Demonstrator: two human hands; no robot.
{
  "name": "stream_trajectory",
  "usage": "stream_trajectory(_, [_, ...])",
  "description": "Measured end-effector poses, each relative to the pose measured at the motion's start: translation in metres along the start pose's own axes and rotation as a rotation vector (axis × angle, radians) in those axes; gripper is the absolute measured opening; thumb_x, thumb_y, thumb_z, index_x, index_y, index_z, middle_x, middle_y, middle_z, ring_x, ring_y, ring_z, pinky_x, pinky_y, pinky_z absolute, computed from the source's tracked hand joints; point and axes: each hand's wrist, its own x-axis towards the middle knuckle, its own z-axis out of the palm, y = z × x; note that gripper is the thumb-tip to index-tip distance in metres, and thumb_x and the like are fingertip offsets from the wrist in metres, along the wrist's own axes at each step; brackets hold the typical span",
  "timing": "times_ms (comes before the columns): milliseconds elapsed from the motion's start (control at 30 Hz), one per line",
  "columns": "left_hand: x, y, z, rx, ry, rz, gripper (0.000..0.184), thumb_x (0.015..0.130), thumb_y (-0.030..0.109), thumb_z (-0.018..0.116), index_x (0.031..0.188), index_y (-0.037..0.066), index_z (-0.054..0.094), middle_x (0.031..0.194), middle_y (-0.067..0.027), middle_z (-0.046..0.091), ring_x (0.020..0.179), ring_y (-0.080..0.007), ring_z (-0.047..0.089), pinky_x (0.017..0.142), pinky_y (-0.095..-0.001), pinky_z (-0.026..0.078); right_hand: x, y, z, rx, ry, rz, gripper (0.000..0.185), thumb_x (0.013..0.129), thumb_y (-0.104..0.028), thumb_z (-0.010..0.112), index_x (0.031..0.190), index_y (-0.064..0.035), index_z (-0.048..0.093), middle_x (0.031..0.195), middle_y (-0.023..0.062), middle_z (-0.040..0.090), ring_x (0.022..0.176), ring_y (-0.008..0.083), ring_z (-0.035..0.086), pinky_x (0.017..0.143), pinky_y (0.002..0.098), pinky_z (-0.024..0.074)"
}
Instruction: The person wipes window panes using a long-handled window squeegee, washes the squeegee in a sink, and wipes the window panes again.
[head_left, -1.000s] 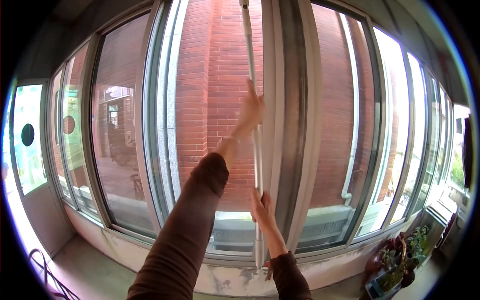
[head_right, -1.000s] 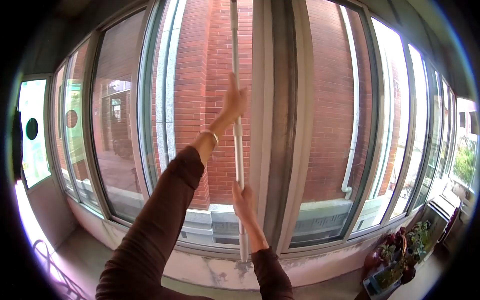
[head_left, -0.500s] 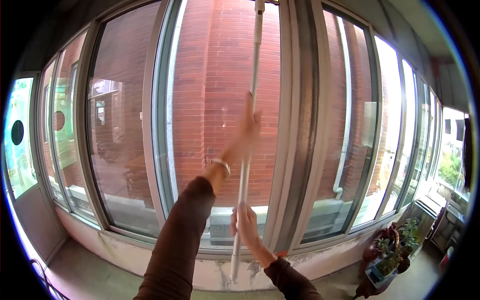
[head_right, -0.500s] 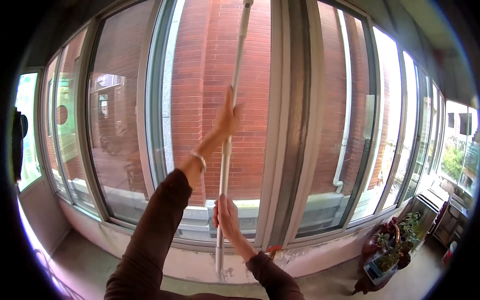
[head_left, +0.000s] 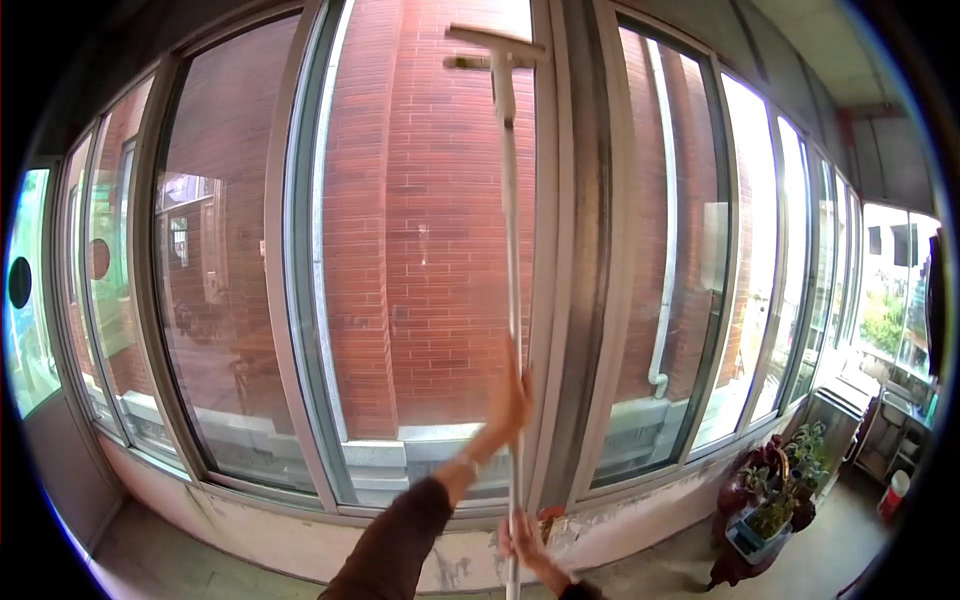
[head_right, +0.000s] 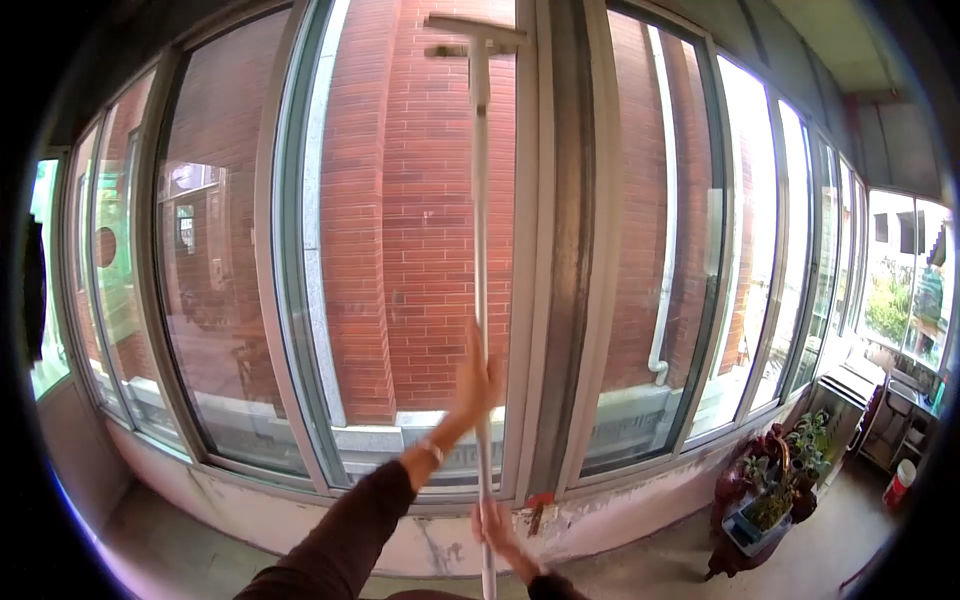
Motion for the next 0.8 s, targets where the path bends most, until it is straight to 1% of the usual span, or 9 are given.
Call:
stream_trajectory(200, [-0.162,0.004,-0.003,-0.102,-0.056,-0.048,0.072,0.095,0.014,0.046,0.145,-0.003,-0.003,0.124,-0.0358,0.047,0.076,-0.0396,0.064,0.058,-0.041,0.05,-0.082,0.1,-0.001,-0.267,0.096,0.07,0.066,0.096,-0.056,0.029,0.053,-0.0098,0.045,0.043,0.002,0.042,0.035,0.0125,0.041,0.035,0.0274,0.0315])
stream_trajectory(333, [-0.116,0.002,-0.022,-0.121,-0.094,-0.208,0.073,0.095,0.017,0.047,0.148,0.005,-0.001,0.084,-0.0261,0.064,0.053,-0.0352,0.06,0.046,-0.0443,0.044,-0.056,0.077,0.013,-0.332,0.073,-0.041,0.068,0.098,-0.053,0.027,0.049,-0.0097,0.046,0.042,0.0026,0.045,0.036,0.0127,0.044,0.036,0.028,0.0344])
stream_trajectory(367, [-0.082,0.009,-0.036,-0.112,-0.133,-0.254,0.074,0.095,0.015,0.048,0.149,0.01,-0.002,0.071,-0.017,0.063,0.055,-0.0315,0.062,0.045,-0.0422,0.044,-0.041,0.059,0.019,-0.344,0.057,-0.095,0.068,0.098,-0.052,0.027,0.048,-0.0097,0.047,0.041,0.0027,0.045,0.036,0.0128,0.045,0.037,0.0281,0.0351])
stream_trajectory(400, [-0.048,0.004,-0.042,-0.116,-0.008,0.041,0.074,0.095,0.012,0.05,0.149,0.01,-0.001,0.07,-0.0148,0.061,0.051,-0.0246,0.059,0.042,-0.0369,0.042,-0.026,0.035,0.028,-0.358,0.041,-0.146,0.069,0.099,-0.051,0.026,0.048,-0.0097,0.047,0.041,0.0029,0.046,0.036,0.0128,0.045,0.037,0.0283,0.0358])
stream_trajectory(467, [0.026,0.002,-0.053,-0.099,0.019,0.027,0.074,0.095,0.015,0.052,0.15,0.008,0.003,0.07,-0.0072,0.05,0.054,-0.013,0.048,0.042,-0.0274,0.037,0.014,-0.028,0.047,-0.306,-0.004,-0.197,0.071,0.095,-0.062,0.024,0.051,-0.0101,0.046,0.042,0.0032,0.046,0.038,0.0142,0.047,0.039,0.0263,0.0359])
stream_trajectory(600, [0.152,0.022,-0.084,-0.127,0.1,0.054,0.071,0.096,0.018,0.049,0.15,0.01,0.004,0.083,-0.0137,0.053,0.057,-0.0116,0.05,0.042,-0.023,0.042,0.068,-0.133,0.084,-0.271,-0.051,-0.316,0.058,0.097,-0.055,0.027,0.068,-0.0086,0.044,0.046,0.0021,0.042,0.034,0.0129,0.044,0.033,0.027,0.0346])
stream_trajectory(667, [0.192,0.047,-0.117,0.036,-0.012,-0.145,0.069,0.095,0.017,0.048,0.15,0.01,0.006,0.09,-0.0171,0.054,0.058,-0.0142,0.053,0.043,-0.0246,0.044,0.085,-0.17,0.106,-0.198,-0.086,-0.35,0.057,0.096,-0.056,0.031,0.062,-0.0115,0.041,0.044,0.0001,0.04,0.035,0.0089,0.044,0.033,0.0249,0.0366])
stream_trajectory(733, [0.232,0.031,-0.121,0.047,0.167,0.104,0.068,0.095,0.016,0.049,0.149,0.01,0.008,0.088,-0.0172,0.056,0.057,-0.0169,0.055,0.044,-0.0271,0.046,0.093,-0.199,0.125,-0.241,-0.104,-0.358,0.052,0.097,-0.053,0.031,0.072,-0.0096,0.043,0.05,0.0004,0.042,0.034,0.0126,0.043,0.033,0.0273,0.0381])
stream_trajectory(800, [0.261,0.027,-0.137,0.114,0.246,0.188,0.067,0.094,0.015,0.049,0.149,0.009,0.011,0.086,-0.0178,0.059,0.057,-0.0199,0.057,0.046,-0.0302,0.048,0.101,-0.219,0.146,-0.212,-0.147,-0.374,0.051,0.097,-0.054,0.033,0.073,-0.0095,0.043,0.051,0.0005,0.042,0.034,0.0128,0.043,0.033,0.0278,0.0386])
